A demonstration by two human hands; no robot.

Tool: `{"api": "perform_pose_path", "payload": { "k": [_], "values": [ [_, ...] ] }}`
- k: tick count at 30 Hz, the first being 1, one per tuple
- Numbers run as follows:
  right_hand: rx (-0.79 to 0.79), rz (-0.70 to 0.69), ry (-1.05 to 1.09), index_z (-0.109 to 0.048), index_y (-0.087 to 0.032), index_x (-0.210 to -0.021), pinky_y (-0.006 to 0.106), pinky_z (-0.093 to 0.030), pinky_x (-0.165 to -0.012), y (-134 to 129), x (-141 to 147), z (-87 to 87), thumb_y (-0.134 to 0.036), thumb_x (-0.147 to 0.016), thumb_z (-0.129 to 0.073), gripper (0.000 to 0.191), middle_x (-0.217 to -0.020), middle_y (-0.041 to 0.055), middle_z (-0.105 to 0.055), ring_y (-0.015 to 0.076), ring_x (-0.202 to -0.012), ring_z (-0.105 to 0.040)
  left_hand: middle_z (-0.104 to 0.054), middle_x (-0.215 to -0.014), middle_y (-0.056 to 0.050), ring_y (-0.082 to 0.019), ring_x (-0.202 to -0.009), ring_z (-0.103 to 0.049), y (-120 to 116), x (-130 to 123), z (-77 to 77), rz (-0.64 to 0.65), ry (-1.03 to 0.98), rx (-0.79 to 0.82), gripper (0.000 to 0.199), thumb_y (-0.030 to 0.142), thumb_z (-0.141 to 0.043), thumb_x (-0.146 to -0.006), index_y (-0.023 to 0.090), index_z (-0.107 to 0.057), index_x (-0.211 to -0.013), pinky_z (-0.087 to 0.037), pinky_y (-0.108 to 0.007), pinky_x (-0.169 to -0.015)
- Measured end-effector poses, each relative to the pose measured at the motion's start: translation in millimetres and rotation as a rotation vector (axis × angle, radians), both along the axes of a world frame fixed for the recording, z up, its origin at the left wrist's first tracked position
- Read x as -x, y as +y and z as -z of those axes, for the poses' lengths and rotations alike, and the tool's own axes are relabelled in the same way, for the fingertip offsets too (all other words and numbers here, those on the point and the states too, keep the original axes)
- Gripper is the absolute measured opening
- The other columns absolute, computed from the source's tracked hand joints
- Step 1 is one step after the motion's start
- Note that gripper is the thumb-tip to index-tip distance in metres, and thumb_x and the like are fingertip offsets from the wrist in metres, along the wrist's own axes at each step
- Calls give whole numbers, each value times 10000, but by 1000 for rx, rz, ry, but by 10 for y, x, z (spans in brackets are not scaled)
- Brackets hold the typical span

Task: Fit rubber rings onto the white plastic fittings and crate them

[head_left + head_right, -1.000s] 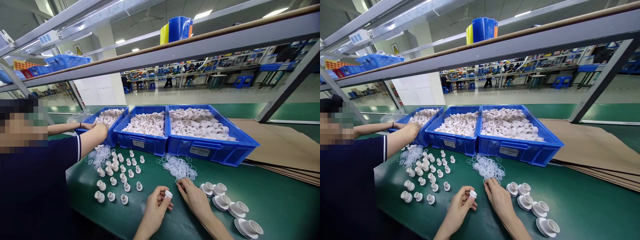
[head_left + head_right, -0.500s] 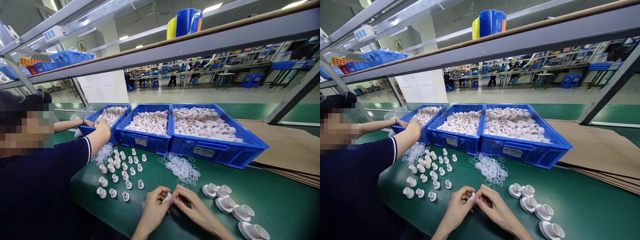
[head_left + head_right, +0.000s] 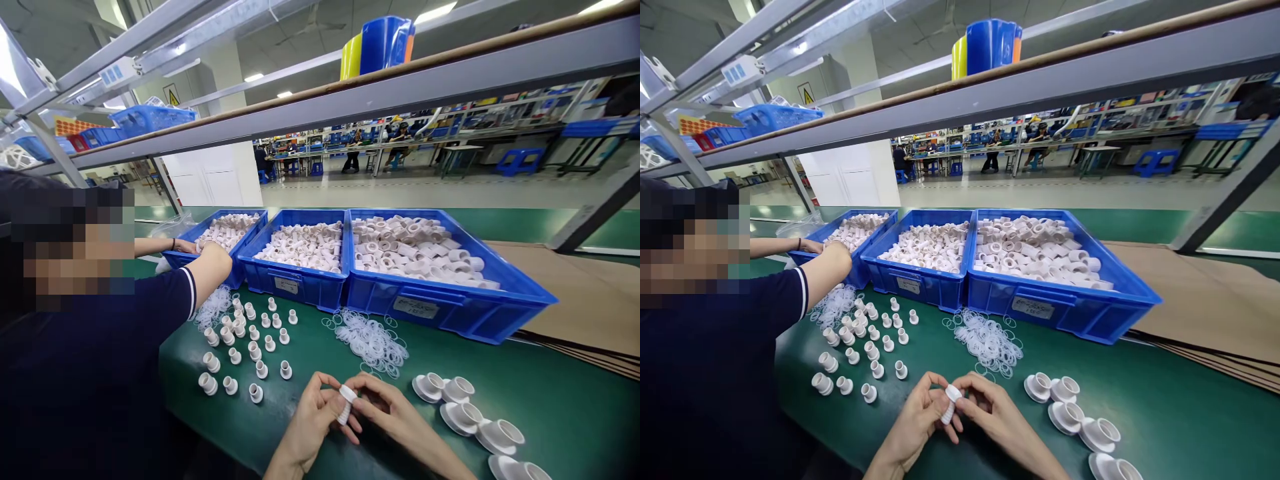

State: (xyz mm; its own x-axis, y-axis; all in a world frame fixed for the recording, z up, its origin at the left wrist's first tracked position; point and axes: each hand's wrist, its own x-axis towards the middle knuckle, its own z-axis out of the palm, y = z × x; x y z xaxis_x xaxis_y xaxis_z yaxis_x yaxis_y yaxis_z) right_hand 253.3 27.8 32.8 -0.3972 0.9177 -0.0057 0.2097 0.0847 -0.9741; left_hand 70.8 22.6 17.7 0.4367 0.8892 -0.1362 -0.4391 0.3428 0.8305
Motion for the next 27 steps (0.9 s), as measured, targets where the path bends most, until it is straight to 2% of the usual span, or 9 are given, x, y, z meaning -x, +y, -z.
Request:
{"api": "perform_pose_path", "payload": {
  "k": [4, 8, 10, 12, 14, 17, 20, 24, 27],
  "values": [
    [116, -74, 160, -664, -203, -942, 252, -413, -626, -7, -1, 23, -512, -947, -571, 323, -791, 2, -595, 140, -685, -518, -692, -780, -73, -131, -571, -644, -26, 49, 3, 120, -94, 57, 446, 492, -709, -808, 170, -443, -965, -498, -198, -461],
    [58, -18, 81, -638, -197, -826, 271, -429, -709, 5, 24, 75, -542, -941, -557, 373, -802, 12, -597, 165, -763, -533, -707, -845, -89, -169, -634, -674, 207, 288, -386, 228, 87, -144, 370, 480, -647, -851, 202, -425, -952, -529, -255, -520],
    [52, 59, 17, -631, -205, -854, 256, -409, -638, 14, 32, 94, -596, -926, -541, 407, -794, 5, -562, 152, -714, -495, -702, -887, -72, -178, -714, -682, 499, 488, -700, 88, 490, -384, 278, 453, -568, -901, 211, -443, -958, -553, -293, -615],
    [98, 109, 4, -621, -213, -910, 240, -349, -531, 23, 27, 107, -651, -915, -508, 452, -758, -13, -513, 121, -604, -417, -688, -905, -49, -174, -785, -668, 881, 703, -970, -178, 1120, -676, 191, 399, -466, -952, 213, -502, -975, -545, -303, -716],
    [143, 138, 22, -610, -215, -940, 232, -284, -470, 35, 11, 116, -684, -907, -485, 486, -739, -24, -487, 99, -542, -350, -669, -1049, -103, -217, -1000, -637, 1287, 887, -1108, -313, 1418, -758, 171, 232, -408, -961, 190, -556, -1034, -496, -374, -915],
    [155, 169, 44, -605, -213, -930, 226, -248, -451, 52, -16, 128, -684, -904, -491, 485, -735, -24, -495, 93, -536, -347, -630, -1168, -165, -245, -1143, -580, 1791, 1044, -1047, -319, 1635, -722, 260, 79, -394, -928, 123, -592, -1091, -435, -443, -1026],
    [132, 191, 63, -606, -207, -915, 221, -251, -451, 60, -11, 128, -646, -924, -497, 452, -729, -26, -512, 88, -536, -354, -663, -1109, -99, -210, -1050, -623, 2083, 1078, -843, -222, 1799, -656, 158, 186, -550, -924, 122, -627, -1046, -491, -447, -982],
    [41, 222, 6, -612, -195, -887, 225, -320, -501, 18, 37, 16, -554, -963, -489, 387, -721, -19, -560, 103, -579, -420, -700, -992, -56, -185, -941, -661, 2194, 1116, -709, -66, 1917, -628, 116, 215, -595, -909, 128, -657, -956, -535, -413, -903],
    [-142, 299, -190, -615, -211, -866, 255, -378, -578, -121, -27, -180, -456, -1002, -451, 324, -757, 0, -609, 135, -649, -501, -687, -1091, -162, -264, -1028, -652, 2085, 1128, -766, -43, 1929, -725, 245, 68, -500, -878, 73, -639, -1080, -506, -443, -927]
  ]
}}
